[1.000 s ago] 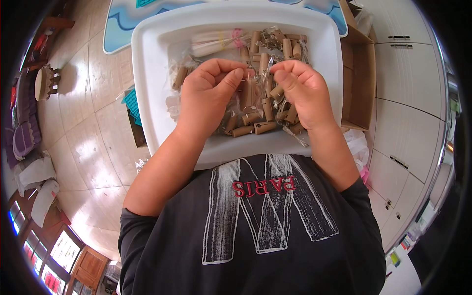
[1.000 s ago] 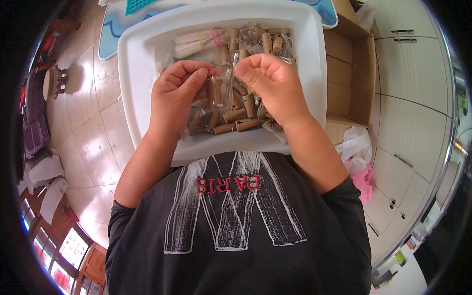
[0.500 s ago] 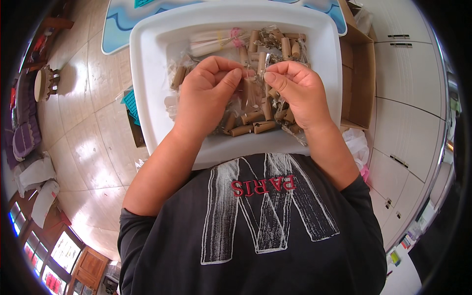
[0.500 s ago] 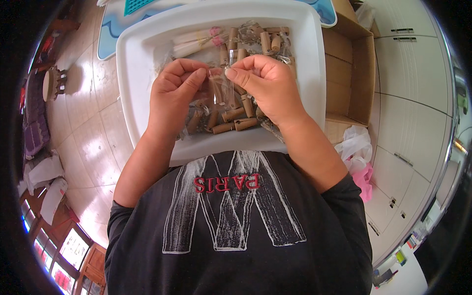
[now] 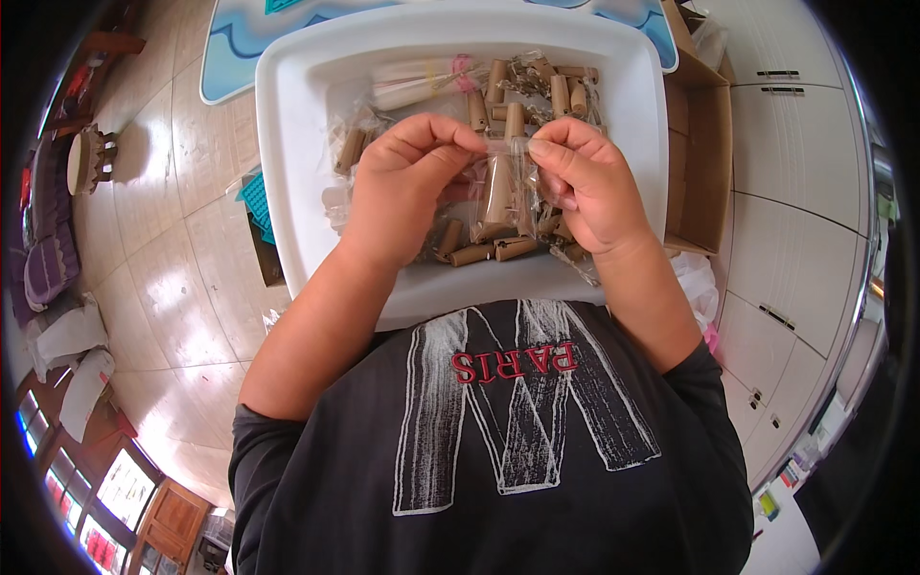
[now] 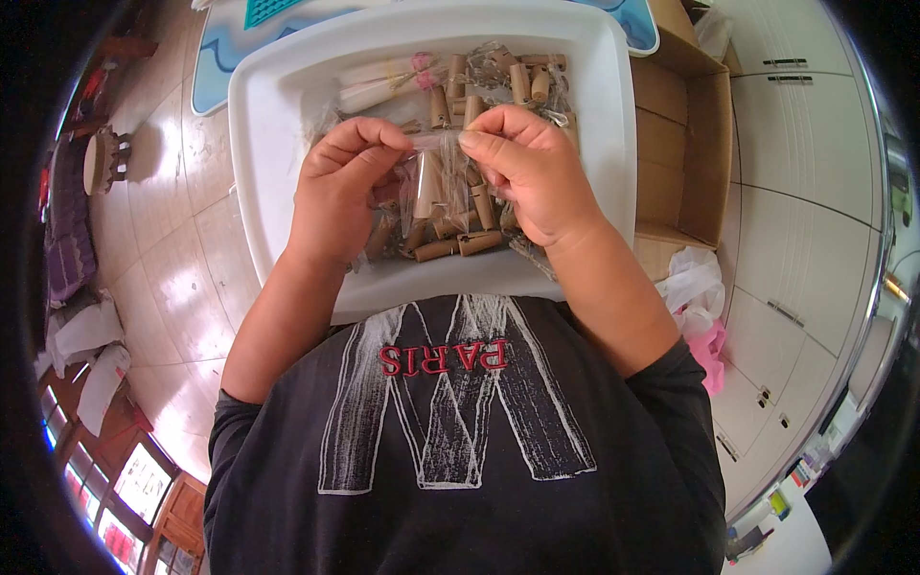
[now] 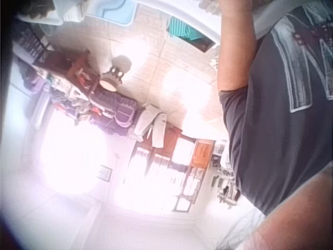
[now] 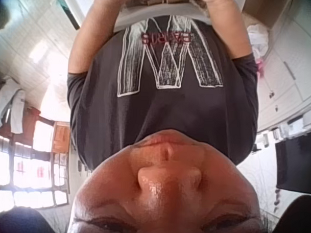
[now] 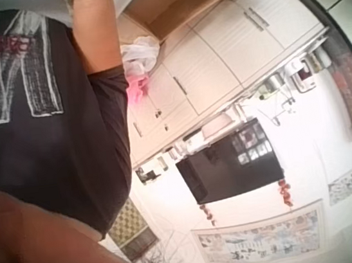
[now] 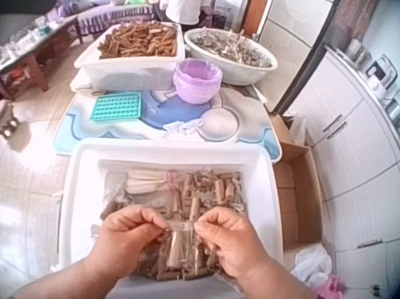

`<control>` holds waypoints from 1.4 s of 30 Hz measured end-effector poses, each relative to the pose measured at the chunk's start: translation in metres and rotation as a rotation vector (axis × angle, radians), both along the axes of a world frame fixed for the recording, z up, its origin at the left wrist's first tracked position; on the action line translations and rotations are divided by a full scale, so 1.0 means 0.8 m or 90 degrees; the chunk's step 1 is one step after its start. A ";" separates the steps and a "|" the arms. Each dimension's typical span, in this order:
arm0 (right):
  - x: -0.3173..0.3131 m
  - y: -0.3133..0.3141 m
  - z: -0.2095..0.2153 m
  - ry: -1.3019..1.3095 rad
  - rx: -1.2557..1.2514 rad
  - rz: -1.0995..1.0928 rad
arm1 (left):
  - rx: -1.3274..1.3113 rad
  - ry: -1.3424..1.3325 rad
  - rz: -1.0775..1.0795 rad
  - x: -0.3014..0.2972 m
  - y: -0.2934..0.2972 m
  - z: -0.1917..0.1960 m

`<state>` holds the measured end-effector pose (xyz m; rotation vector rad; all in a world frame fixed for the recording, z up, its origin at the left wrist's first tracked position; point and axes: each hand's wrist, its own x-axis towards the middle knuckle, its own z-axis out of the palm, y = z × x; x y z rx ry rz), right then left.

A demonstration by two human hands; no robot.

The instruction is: The person repeatedly picks up small cylindrical wooden corks from a white tray and places them into small clear plastic bags. They seal each bag and return it to the tray, continuing this process for the duration of the clip.

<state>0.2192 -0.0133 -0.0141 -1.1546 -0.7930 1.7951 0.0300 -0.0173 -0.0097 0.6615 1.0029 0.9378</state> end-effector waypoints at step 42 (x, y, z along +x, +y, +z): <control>0.029 0.009 0.013 -0.103 0.173 -0.167 | 0.180 0.475 -0.261 0.036 0.068 -0.029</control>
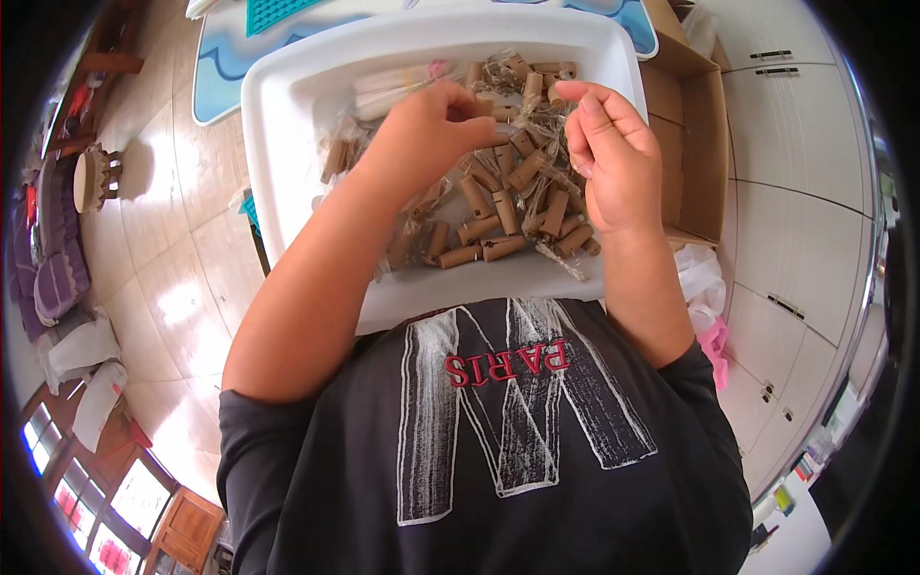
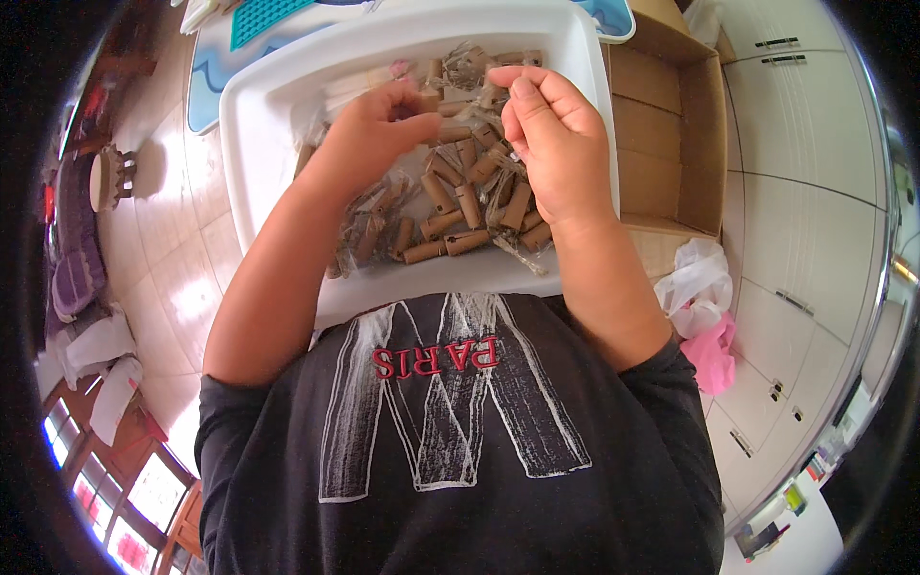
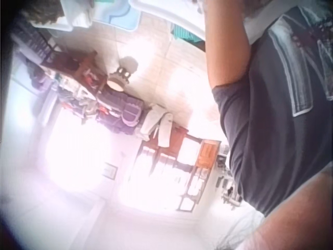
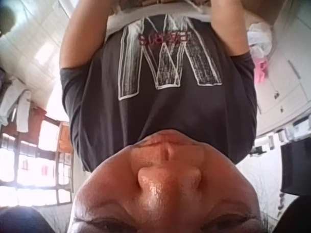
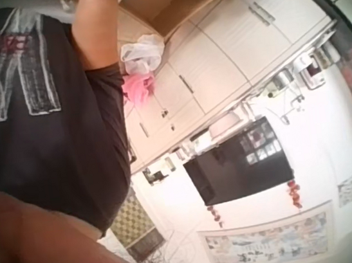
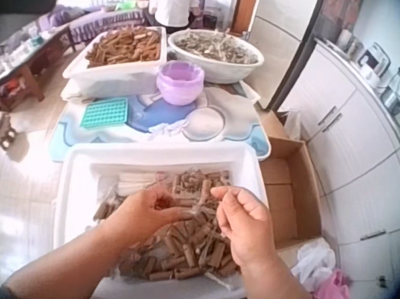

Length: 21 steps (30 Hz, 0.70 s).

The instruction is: The person repeatedly picks up small cylindrical wooden corks from a white tray and places them into small clear plastic bags. They seal each bag and return it to the tray, continuing this process for the duration of the clip.

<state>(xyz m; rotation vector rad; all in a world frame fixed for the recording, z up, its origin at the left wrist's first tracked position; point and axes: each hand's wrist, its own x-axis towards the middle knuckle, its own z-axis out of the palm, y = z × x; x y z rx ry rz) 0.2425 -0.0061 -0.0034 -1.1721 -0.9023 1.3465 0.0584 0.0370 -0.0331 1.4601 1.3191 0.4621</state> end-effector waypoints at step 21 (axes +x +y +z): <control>-0.008 -0.007 -0.005 -0.126 -0.015 0.231 | -0.091 -0.214 0.118 -0.028 -0.041 0.045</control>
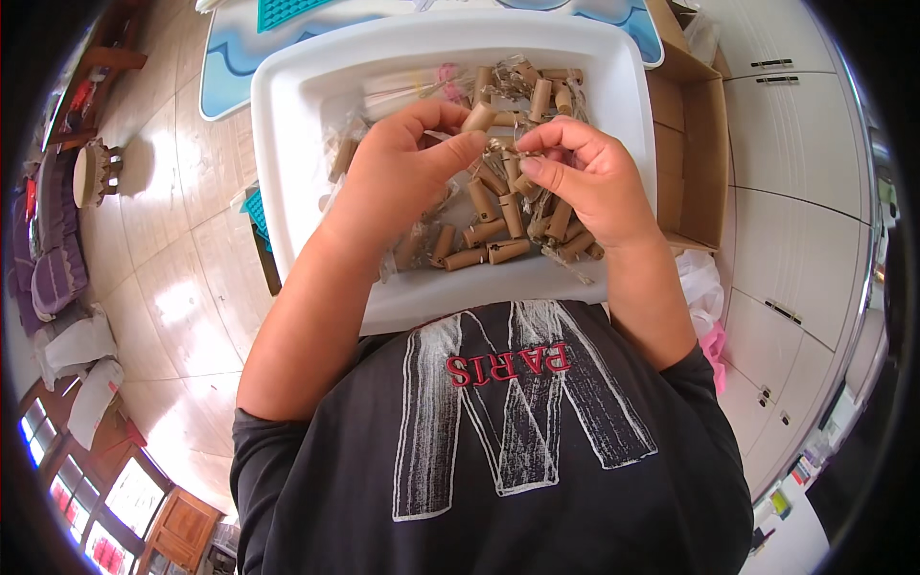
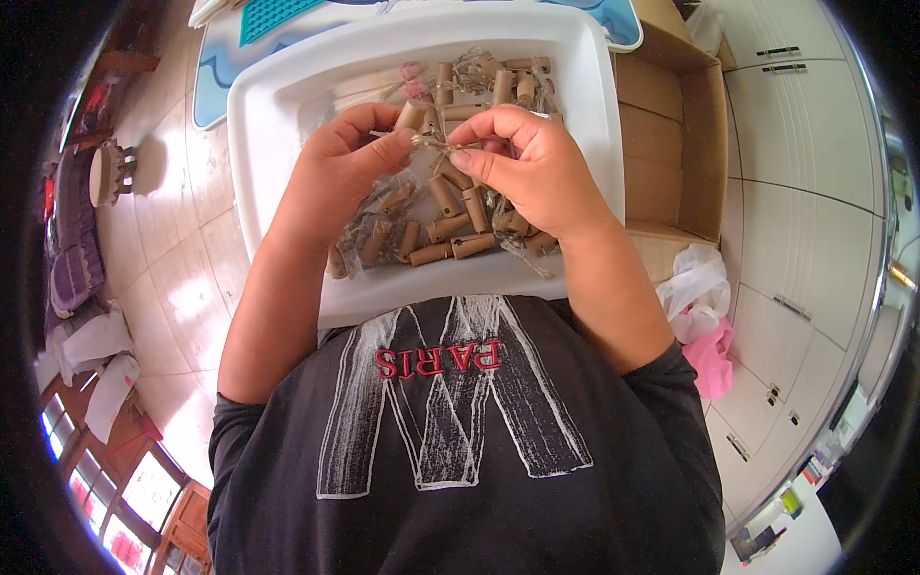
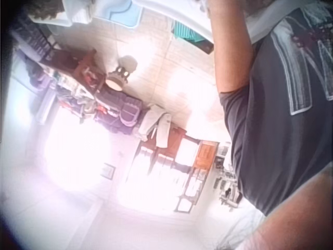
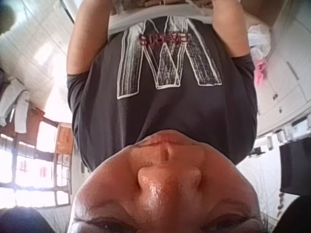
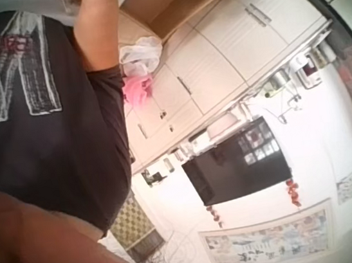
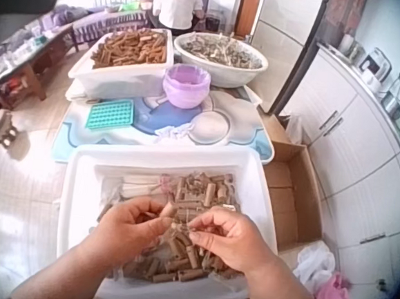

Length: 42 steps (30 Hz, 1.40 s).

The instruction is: The person repeatedly picks up small cylindrical wooden corks from a white tray and places them into small clear plastic bags. They seal each bag and return it to the tray, continuing this process for the duration of the clip.

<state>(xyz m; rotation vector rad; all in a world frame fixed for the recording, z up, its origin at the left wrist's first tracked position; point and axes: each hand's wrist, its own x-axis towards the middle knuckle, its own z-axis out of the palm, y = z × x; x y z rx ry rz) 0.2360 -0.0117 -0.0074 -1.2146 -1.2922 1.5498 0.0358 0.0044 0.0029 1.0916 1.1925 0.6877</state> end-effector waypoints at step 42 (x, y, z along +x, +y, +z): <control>0.013 0.005 -0.008 0.425 -0.196 -0.043 | 0.070 0.870 -0.111 -0.044 0.096 -0.037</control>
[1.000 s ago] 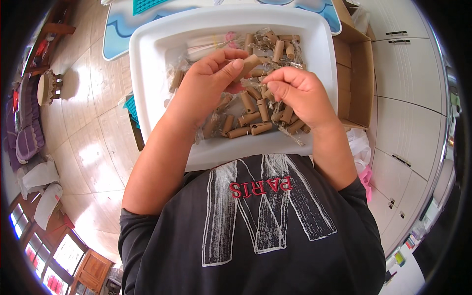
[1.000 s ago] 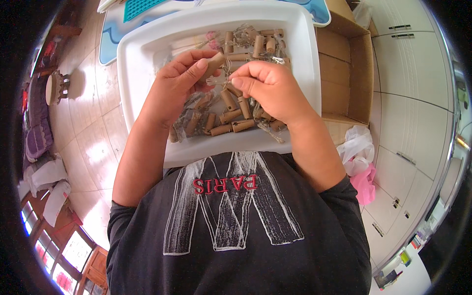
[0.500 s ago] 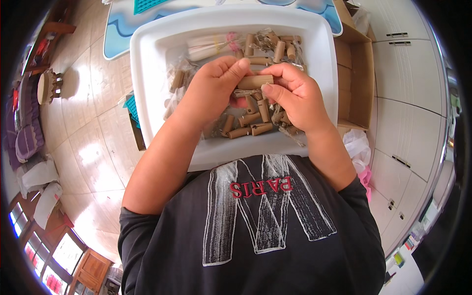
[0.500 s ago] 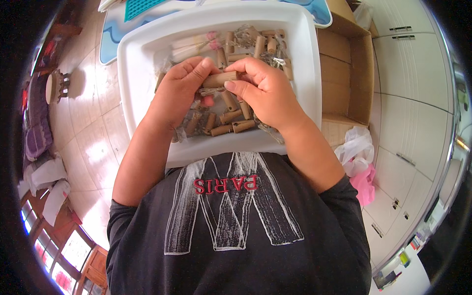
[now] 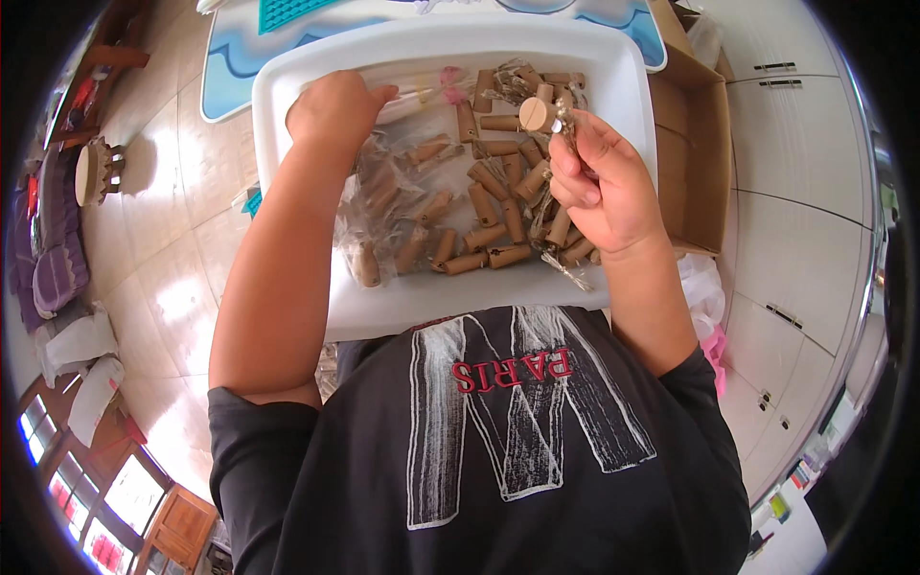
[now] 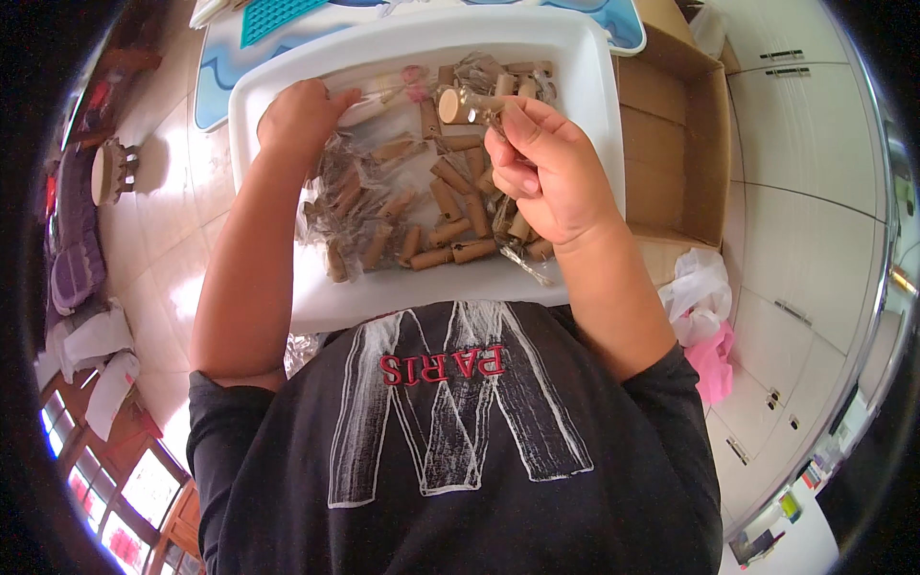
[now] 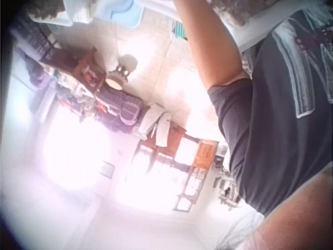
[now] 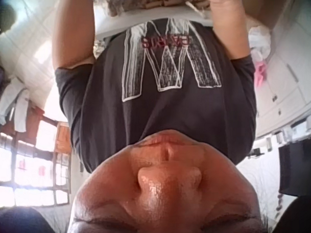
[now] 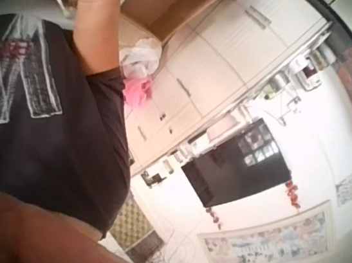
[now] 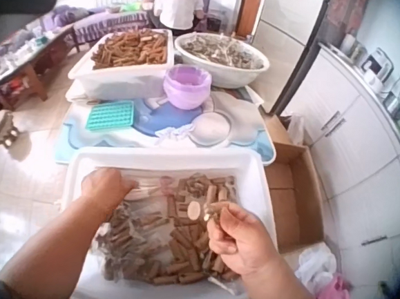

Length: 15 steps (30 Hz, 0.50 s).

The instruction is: The person repeatedly picks up small cylindrical wooden corks from a white tray and places them into small clear plastic bags. They seal each bag and return it to the tray, continuing this process for the duration of the clip.

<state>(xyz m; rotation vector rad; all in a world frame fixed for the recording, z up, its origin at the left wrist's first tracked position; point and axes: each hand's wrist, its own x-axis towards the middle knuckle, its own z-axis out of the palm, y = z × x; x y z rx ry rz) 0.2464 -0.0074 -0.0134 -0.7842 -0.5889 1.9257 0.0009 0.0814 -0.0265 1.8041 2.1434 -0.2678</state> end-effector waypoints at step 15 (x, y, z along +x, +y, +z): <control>0.013 0.008 -0.012 0.282 -0.078 0.113 | 0.211 0.048 -0.133 -0.015 -0.031 0.026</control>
